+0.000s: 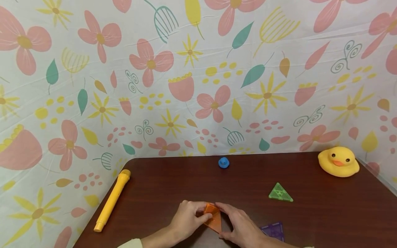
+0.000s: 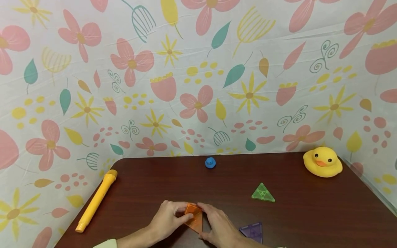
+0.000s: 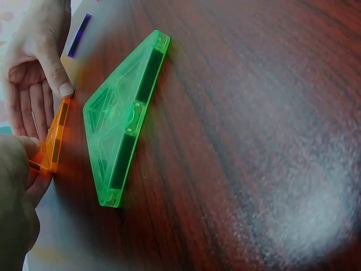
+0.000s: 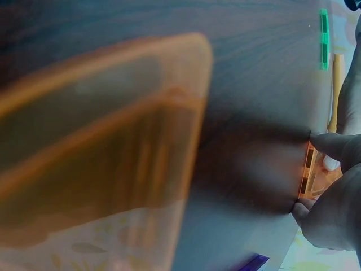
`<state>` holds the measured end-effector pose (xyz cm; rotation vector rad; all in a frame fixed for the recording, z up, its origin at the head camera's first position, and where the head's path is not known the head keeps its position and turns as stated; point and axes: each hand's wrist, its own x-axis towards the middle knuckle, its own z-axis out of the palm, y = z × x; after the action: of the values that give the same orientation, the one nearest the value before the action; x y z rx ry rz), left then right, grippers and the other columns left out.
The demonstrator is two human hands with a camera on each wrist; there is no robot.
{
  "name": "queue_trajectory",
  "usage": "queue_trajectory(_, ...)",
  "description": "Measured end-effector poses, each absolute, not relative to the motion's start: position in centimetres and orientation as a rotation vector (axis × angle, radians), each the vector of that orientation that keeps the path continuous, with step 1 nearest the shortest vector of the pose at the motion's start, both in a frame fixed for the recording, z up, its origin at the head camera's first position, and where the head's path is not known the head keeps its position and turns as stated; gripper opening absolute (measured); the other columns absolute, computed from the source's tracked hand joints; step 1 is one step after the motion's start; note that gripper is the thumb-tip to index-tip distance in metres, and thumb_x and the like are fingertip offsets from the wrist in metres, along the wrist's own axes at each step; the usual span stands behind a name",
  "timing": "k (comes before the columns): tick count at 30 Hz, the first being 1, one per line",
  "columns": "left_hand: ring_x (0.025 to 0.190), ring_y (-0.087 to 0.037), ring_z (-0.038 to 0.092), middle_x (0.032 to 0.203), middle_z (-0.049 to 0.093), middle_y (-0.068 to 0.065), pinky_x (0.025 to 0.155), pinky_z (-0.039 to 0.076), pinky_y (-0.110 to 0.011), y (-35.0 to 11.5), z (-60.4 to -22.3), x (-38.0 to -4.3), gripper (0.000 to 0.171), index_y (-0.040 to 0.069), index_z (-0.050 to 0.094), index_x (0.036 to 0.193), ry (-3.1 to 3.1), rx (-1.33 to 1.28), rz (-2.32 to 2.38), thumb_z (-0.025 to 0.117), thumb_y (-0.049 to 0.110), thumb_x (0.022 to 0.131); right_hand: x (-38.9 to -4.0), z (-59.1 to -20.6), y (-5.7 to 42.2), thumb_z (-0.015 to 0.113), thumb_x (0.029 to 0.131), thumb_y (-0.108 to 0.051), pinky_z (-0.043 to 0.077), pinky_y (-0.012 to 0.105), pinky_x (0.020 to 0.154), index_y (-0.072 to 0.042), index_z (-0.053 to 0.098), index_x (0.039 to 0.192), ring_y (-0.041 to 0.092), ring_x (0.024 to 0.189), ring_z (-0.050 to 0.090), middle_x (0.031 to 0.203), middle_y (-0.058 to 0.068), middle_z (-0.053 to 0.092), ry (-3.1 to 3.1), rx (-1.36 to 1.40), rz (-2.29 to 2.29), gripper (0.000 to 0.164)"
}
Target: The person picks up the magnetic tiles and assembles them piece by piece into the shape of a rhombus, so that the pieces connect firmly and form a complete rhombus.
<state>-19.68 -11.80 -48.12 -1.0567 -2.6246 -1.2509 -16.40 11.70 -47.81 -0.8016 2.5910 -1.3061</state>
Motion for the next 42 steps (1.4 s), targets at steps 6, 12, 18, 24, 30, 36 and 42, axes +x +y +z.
queue_trajectory(6, 0.089, 0.006, 0.069, 0.096, 0.08, 0.008, 0.071, 0.055, -0.012, -11.8, -48.2, -19.5, 0.014, 0.011, 0.083, 0.11, -2.612, -1.069, -1.175, 0.082, 0.012, 0.095, -16.4, -47.8, 11.7, 0.093, 0.084, -0.016, 0.052, 0.057, 0.1, 0.005, 0.052, 0.15, 0.045, 0.13, 0.06, 0.146, 0.023, 0.06, 2.573, -0.801, -1.311, 0.08)
queue_trajectory(12, 0.09, 0.006, 0.069, 0.099, 0.08, 0.007, 0.072, 0.055, -0.012, -11.8, -48.0, -19.5, 0.017, 0.013, 0.082, 0.113, -2.629, -1.06, -1.207, 0.082, 0.012, 0.095, -16.4, -47.7, 11.7, 0.093, 0.085, -0.016, 0.052, 0.056, 0.099, 0.004, 0.052, 0.15, 0.045, 0.129, 0.06, 0.146, 0.023, 0.059, 2.568, -0.802, -1.313, 0.08)
queue_trajectory(18, 0.093, 0.005, 0.07, 0.106, 0.08, 0.006, 0.073, 0.055, -0.012, -11.9, -47.7, -19.5, 0.027, 0.014, 0.079, 0.119, -2.682, -1.065, -1.184, 0.084, 0.012, 0.093, -16.3, -47.7, 11.7, 0.092, 0.085, -0.018, 0.052, 0.057, 0.099, 0.003, 0.052, 0.15, 0.045, 0.13, 0.06, 0.147, 0.022, 0.059, 2.572, -0.785, -1.304, 0.08)
queue_trajectory(24, 0.1, -0.001, 0.071, 0.119, 0.077, 0.003, 0.079, 0.055, -0.014, -12.6, -47.1, -19.8, 0.039, 0.014, 0.073, 0.132, -2.75, -1.154, -1.281, 0.083, 0.014, 0.094, -16.2, -47.7, 11.7, 0.092, 0.085, -0.019, 0.051, 0.058, 0.1, 0.004, 0.052, 0.15, 0.045, 0.131, 0.059, 0.147, 0.022, 0.059, 2.573, -0.778, -1.294, 0.079)
queue_trajectory(30, 0.11, -0.005, 0.07, 0.134, 0.071, -0.001, 0.088, 0.056, -0.019, -13.8, -46.8, -20.2, 0.051, 0.013, 0.065, 0.144, -2.806, -1.245, -1.381, 0.082, 0.015, 0.096, -16.2, -47.6, 11.7, 0.093, 0.084, -0.018, 0.05, 0.059, 0.101, 0.004, 0.052, 0.15, 0.045, 0.132, 0.058, 0.147, 0.022, 0.058, 2.574, -0.766, -1.284, 0.08)
queue_trajectory(36, 0.119, -0.009, 0.068, 0.143, 0.066, -0.002, 0.096, 0.056, -0.024, -15.1, -46.7, -20.1, 0.062, 0.011, 0.059, 0.15, -2.835, -1.274, -1.297, 0.084, 0.024, 0.095, -16.2, -47.6, 11.7, 0.094, 0.083, -0.019, 0.05, 0.059, 0.101, 0.003, 0.052, 0.15, 0.045, 0.133, 0.057, 0.147, 0.021, 0.058, 2.593, -0.768, -1.272, 0.082)
queue_trajectory(42, 0.131, -0.018, 0.062, 0.15, 0.061, 0.005, 0.106, 0.052, -0.039, -16.7, -46.4, -19.8, 0.077, 0.011, 0.049, 0.159, -2.836, -1.338, -1.216, 0.083, 0.036, 0.095, -16.2, -47.6, 11.7, 0.093, 0.085, -0.02, 0.05, 0.059, 0.101, 0.002, 0.052, 0.15, 0.044, 0.133, 0.057, 0.148, 0.02, 0.058, 2.591, -0.769, -1.27, 0.081)
